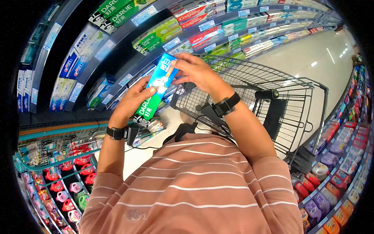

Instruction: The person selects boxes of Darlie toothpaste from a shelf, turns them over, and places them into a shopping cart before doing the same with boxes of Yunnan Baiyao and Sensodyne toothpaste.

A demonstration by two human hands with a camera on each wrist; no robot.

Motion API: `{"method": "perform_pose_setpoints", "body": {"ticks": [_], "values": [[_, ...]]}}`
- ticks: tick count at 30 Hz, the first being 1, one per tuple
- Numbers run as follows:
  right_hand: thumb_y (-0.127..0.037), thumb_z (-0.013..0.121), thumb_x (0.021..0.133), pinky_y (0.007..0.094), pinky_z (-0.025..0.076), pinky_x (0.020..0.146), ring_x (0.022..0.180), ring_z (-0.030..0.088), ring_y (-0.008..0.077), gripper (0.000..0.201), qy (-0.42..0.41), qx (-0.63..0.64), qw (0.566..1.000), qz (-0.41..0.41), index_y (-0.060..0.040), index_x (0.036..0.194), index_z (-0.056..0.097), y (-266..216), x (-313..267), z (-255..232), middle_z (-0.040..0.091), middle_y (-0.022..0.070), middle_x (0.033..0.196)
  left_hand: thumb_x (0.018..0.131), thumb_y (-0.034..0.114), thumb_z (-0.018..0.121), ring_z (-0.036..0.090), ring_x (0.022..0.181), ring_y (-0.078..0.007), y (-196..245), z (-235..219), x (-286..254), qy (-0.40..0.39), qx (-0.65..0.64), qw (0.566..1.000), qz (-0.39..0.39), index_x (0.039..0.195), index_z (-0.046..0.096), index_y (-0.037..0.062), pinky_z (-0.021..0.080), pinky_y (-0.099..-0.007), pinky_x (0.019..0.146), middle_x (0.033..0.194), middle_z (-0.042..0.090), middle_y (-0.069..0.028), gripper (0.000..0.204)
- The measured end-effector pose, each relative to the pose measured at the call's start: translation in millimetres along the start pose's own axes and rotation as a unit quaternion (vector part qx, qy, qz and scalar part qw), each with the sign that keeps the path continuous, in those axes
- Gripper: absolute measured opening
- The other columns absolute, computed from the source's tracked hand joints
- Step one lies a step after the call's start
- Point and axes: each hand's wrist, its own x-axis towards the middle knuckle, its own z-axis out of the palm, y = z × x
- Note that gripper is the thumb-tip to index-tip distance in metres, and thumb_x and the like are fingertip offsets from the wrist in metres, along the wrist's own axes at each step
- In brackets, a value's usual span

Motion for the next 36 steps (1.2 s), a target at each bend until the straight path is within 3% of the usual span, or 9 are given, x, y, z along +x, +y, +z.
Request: {"method": "perform_pose_setpoints", "body": {"ticks": [1, 2, 6, 9, 10, 14, 21, 25, 36], "values": [[-0.031, 0.069, 0.097, 0.0403, 0.062, 0.083, 0.101, 0.069, 0.0235, 0.06, -0.005, 0.011, 1.0, 0.0, 0.0073, 0.138, 0.049, 0, -2, -2, 0.064, 0.0158, 0.117, 0.099, 0.041, 0.067, 0.061, 0.108, -0.0141, 1, 3, 1, -0.011, 0.0, 1.0, -0.004, 0.145, 0.049, -0.0003, 0.05, -0.0279, 0.091, 0.126, 0.064, -0.0107, 0.064], [-0.027, 0.067, 0.098, 0.0422, 0.064, 0.082, 0.098, 0.069, 0.0224, 0.051, 0.019, 0.008, 1.0, -0.008, 0.0073, 0.133, 0.053, 0, -5, -2, 0.065, 0.0144, 0.114, 0.098, 0.041, 0.068, 0.059, 0.119, -0.0193, 5, 4, 2, -0.02, 0.008, 1.0, -0.013, 0.142, 0.05, -0.0008, 0.047, -0.0326, 0.101, 0.131, 0.061, -0.0151, 0.063], [-0.024, 0.065, 0.099, 0.0437, 0.064, 0.083, 0.096, 0.07, 0.0242, 0.038, 0.062, 0.044, 0.996, -0.037, 0.0048, 0.122, 0.056, 2, -17, -10, 0.066, 0.015, 0.111, 0.098, 0.038, 0.067, 0.059, 0.119, -0.0201, 7, -6, -2, -0.03, 0.041, 0.999, -0.011, 0.142, 0.051, -0.0001, 0.047, -0.0326, 0.101, 0.13, 0.062, -0.0145, 0.06], [-0.022, 0.064, 0.099, 0.0437, 0.064, 0.083, 0.097, 0.071, 0.0258, 0.035, 0.102, 0.083, 0.99, -0.058, 0.0042, 0.121, 0.056, -1, -21, -24, 0.067, 0.0156, 0.111, 0.098, 0.039, 0.067, 0.06, 0.115, -0.0201, -1, -23, -18, 0.032, 0.123, 0.991, -0.039, 0.141, 0.052, -0.0004, 0.047, -0.0322, 0.1, 0.128, 0.063, -0.0133, 0.06], [-0.021, 0.064, 0.099, 0.0438, 0.064, 0.083, 0.097, 0.072, 0.0273, 0.034, 0.102, 0.098, 0.988, -0.064, 0.0039, 0.121, 0.056, -3, -21, -29, 0.067, 0.0157, 0.111, 0.097, 0.042, 0.067, 0.061, 0.108, -0.0178, -6, -27, -23, 0.052, 0.098, 0.993, -0.044, 0.139, 0.054, -0.0009, 0.049, -0.0312, 0.094, 0.123, 0.063, -0.0108, 0.061], [-0.017, 0.063, 0.098, 0.044, 0.063, 0.085, 0.098, 0.071, 0.0273, 0.035, 0.096, 0.105, 0.987, -0.077, 0.0043, 0.125, 0.054, -10, -25, -35, 0.066, 0.0155, 0.113, 0.102, 0.041, 0.061, 0.062, 0.103, -0.0136, -30, -30, -30, 0.103, -0.068, 0.991, -0.049, 0.135, 0.059, 0.0037, 0.051, -0.0302, 0.089, 0.119, 0.064, -0.0056, 0.05], [-0.008, 0.058, 0.096, 0.0464, 0.059, 0.095, 0.108, 0.068, 0.0269, 0.048, 0.038, 0.127, 0.986, -0.104, 0.0058, 0.14, 0.043, -7, -32, -40, 0.063, 0.0167, 0.124, 0.106, 0.036, 0.056, 0.061, 0.106, -0.0128, -47, -9, -21, 0.21, -0.158, 0.963, 0.05, 0.134, 0.059, 0.0028, 0.048, -0.0289, 0.095, 0.116, 0.065, -0.0031, 0.043], [-0.004, 0.055, 0.095, 0.0481, 0.056, 0.101, 0.115, 0.066, 0.0281, 0.051, 0.018, 0.118, 0.987, -0.111, 0.0058, 0.143, 0.041, -5, -35, -42, 0.062, 0.018, 0.126, 0.107, 0.035, 0.055, 0.06, 0.109, -0.0132, -49, -6, -16, 0.225, -0.184, 0.955, 0.062, 0.135, 0.059, 0.0024, 0.045, -0.0309, 0.099, 0.117, 0.064, -0.0041, 0.043], [-0.006, 0.056, 0.098, 0.0489, 0.05, 0.108, 0.119, 0.064, 0.0308, 0.048, 0.013, 0.124, 0.987, -0.097, 0.0058, 0.142, 0.04, 4, -41, -43, 0.062, 0.0195, 0.128, 0.106, 0.038, 0.056, 0.061, 0.102, -0.0117, -44, -7, -13, 0.261, -0.192, 0.943, 0.076, 0.129, 0.061, 0.0029, 0.048, -0.0294, 0.095, 0.112, 0.066, -0.0039, 0.043]]}}
